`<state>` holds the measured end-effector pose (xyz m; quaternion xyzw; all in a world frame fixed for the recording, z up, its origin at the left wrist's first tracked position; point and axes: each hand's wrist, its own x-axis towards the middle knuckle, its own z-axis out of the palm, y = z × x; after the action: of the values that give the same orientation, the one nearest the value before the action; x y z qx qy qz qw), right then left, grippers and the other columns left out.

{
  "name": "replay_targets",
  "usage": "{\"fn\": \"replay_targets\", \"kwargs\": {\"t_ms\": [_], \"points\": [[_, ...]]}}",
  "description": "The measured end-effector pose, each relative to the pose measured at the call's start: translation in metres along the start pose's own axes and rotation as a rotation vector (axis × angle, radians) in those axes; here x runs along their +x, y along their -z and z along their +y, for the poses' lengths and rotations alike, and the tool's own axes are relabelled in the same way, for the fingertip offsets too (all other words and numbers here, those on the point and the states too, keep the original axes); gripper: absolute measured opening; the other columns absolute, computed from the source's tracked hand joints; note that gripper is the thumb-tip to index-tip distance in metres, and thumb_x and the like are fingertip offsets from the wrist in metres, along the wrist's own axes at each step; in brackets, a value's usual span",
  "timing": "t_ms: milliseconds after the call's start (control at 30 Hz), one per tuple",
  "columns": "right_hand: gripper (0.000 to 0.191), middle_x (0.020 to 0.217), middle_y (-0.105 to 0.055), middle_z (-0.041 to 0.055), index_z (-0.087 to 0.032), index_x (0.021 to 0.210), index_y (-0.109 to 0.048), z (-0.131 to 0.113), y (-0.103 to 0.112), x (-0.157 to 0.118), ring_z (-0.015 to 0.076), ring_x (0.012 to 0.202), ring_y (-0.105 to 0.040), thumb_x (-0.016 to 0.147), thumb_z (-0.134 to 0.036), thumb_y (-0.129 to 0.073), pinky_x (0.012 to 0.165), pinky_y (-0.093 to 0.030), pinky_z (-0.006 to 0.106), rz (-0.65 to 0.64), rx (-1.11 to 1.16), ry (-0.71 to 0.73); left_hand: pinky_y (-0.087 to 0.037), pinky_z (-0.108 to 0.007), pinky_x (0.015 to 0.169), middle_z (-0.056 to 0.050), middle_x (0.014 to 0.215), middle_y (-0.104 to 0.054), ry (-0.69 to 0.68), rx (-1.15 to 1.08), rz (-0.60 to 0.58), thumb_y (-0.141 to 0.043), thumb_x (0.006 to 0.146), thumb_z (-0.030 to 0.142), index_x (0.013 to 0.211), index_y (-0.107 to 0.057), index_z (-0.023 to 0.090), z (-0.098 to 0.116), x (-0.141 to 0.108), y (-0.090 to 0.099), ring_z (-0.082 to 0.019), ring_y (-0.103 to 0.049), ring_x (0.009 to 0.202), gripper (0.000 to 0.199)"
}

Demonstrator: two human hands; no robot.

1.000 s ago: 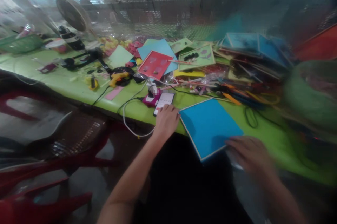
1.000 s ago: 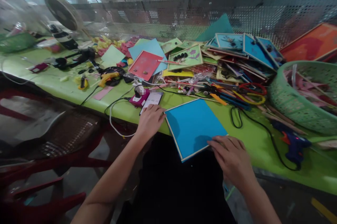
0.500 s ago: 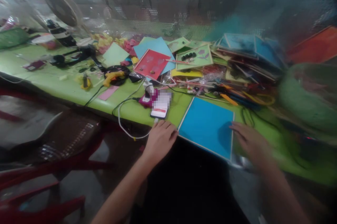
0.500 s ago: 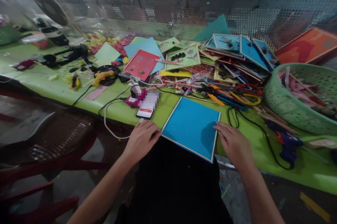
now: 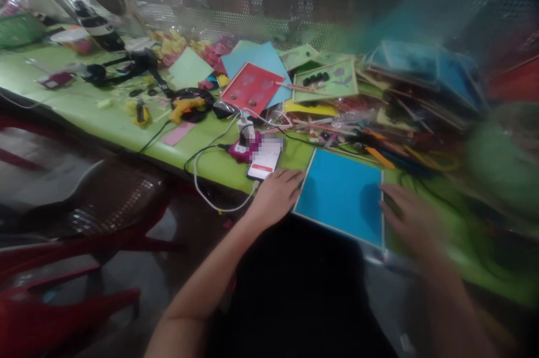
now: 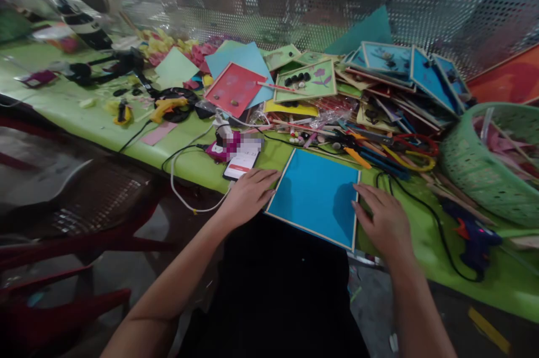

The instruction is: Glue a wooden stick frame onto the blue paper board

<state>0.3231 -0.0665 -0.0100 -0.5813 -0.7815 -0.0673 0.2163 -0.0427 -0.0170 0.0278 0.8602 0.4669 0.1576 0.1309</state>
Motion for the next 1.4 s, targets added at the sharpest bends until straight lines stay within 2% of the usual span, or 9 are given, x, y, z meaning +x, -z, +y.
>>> {"fn": "replay_targets", "kwargs": {"t_ms": [133, 300, 433, 600, 900, 1100, 1167, 1233, 1400], "points": [[0.042, 0.133, -0.075, 0.0140, -0.024, 0.140, -0.067, 0.001, 0.001, 0.001, 0.0352, 0.120, -0.070, 0.103, -0.040, -0.055, 0.097, -0.055, 0.053, -0.019, -0.035, 0.005, -0.042, -0.045, 0.120, -0.004, 0.157, -0.060, -0.005, 0.008, -0.044, -0.048, 0.109, 0.024, 0.152, -0.057, 0.022, -0.001, 0.008, -0.006, -0.026, -0.055, 0.140, 0.044], [0.042, 0.131, -0.075, 0.0146, -0.023, 0.139, -0.068, 0.001, 0.003, 0.001, 0.0374, 0.118, -0.069, 0.104, -0.042, -0.054, 0.097, -0.053, 0.055, -0.036, -0.047, 0.000, -0.040, -0.043, 0.120, -0.002, 0.158, -0.060, 0.010, -0.020, -0.023, -0.049, 0.110, 0.027, 0.152, -0.057, 0.025, -0.005, 0.008, -0.011, -0.025, -0.053, 0.141, 0.043], [0.043, 0.132, -0.075, 0.0173, -0.022, 0.139, -0.069, -0.001, 0.005, 0.003, 0.0378, 0.119, -0.069, 0.105, -0.043, -0.053, 0.098, -0.051, 0.051, -0.063, -0.057, -0.019, -0.041, -0.045, 0.120, -0.002, 0.158, -0.059, 0.018, -0.015, -0.010, -0.046, 0.110, 0.027, 0.152, -0.056, 0.023, -0.004, 0.004, -0.013, -0.026, -0.052, 0.141, 0.043], [0.046, 0.122, -0.079, 0.0164, -0.017, 0.131, -0.072, -0.005, 0.003, 0.005, 0.0342, 0.113, -0.072, 0.105, -0.048, -0.051, 0.096, -0.053, 0.047, 0.027, -0.115, -0.053, -0.044, -0.047, 0.115, -0.003, 0.157, -0.060, -0.003, 0.016, 0.019, -0.045, 0.110, 0.026, 0.151, -0.057, 0.024, -0.003, 0.003, -0.015, -0.028, -0.055, 0.137, 0.042], [0.035, 0.119, -0.079, 0.0140, -0.021, 0.123, -0.076, -0.002, 0.002, 0.002, 0.0324, 0.112, -0.072, 0.103, -0.035, -0.050, 0.099, -0.053, 0.051, 0.108, -0.062, -0.163, -0.048, -0.049, 0.109, -0.006, 0.148, -0.068, -0.015, 0.033, 0.130, -0.054, 0.107, 0.025, 0.143, -0.062, 0.020, -0.002, 0.009, -0.024, -0.031, -0.060, 0.131, 0.037], [0.034, 0.120, -0.078, 0.0135, -0.022, 0.123, -0.074, -0.002, 0.006, 0.001, 0.0320, 0.114, -0.071, 0.103, -0.038, -0.052, 0.099, -0.052, 0.049, 0.085, -0.073, -0.134, -0.048, -0.052, 0.111, -0.008, 0.151, -0.065, -0.069, -0.018, 0.107, -0.054, 0.108, 0.023, 0.147, -0.059, 0.018, -0.002, 0.019, -0.020, -0.031, -0.059, 0.136, 0.040], [0.032, 0.120, -0.079, 0.0143, -0.021, 0.122, -0.074, 0.000, 0.007, 0.001, 0.0324, 0.114, -0.072, 0.103, -0.037, -0.054, 0.099, -0.052, 0.048, 0.084, -0.088, -0.123, -0.049, -0.051, 0.111, -0.009, 0.148, -0.067, -0.086, -0.076, 0.167, -0.053, 0.107, 0.020, 0.144, -0.061, 0.018, -0.002, 0.014, -0.017, -0.030, -0.061, 0.133, 0.038], [0.031, 0.120, -0.079, 0.0157, -0.020, 0.122, -0.075, 0.001, 0.009, 0.001, 0.0334, 0.114, -0.072, 0.103, -0.035, -0.056, 0.100, -0.053, 0.048, 0.075, -0.085, -0.113, -0.052, -0.045, 0.106, -0.009, 0.138, -0.073, -0.101, -0.173, 0.291, -0.053, 0.106, 0.017, 0.139, -0.064, 0.017, -0.001, 0.000, -0.018, -0.027, -0.066, 0.123, 0.034], [0.030, 0.124, -0.079, 0.0138, -0.026, 0.127, -0.075, -0.010, 0.017, 0.008, 0.0354, 0.114, -0.073, 0.103, -0.031, -0.058, 0.099, -0.054, 0.050, 0.055, -0.044, -0.053, -0.055, -0.035, 0.090, -0.006, 0.107, -0.078, -0.039, -0.357, 0.598, -0.058, 0.102, 0.013, 0.115, -0.069, 0.020, 0.009, -0.052, -0.036, -0.020, -0.071, 0.100, 0.018]]}}
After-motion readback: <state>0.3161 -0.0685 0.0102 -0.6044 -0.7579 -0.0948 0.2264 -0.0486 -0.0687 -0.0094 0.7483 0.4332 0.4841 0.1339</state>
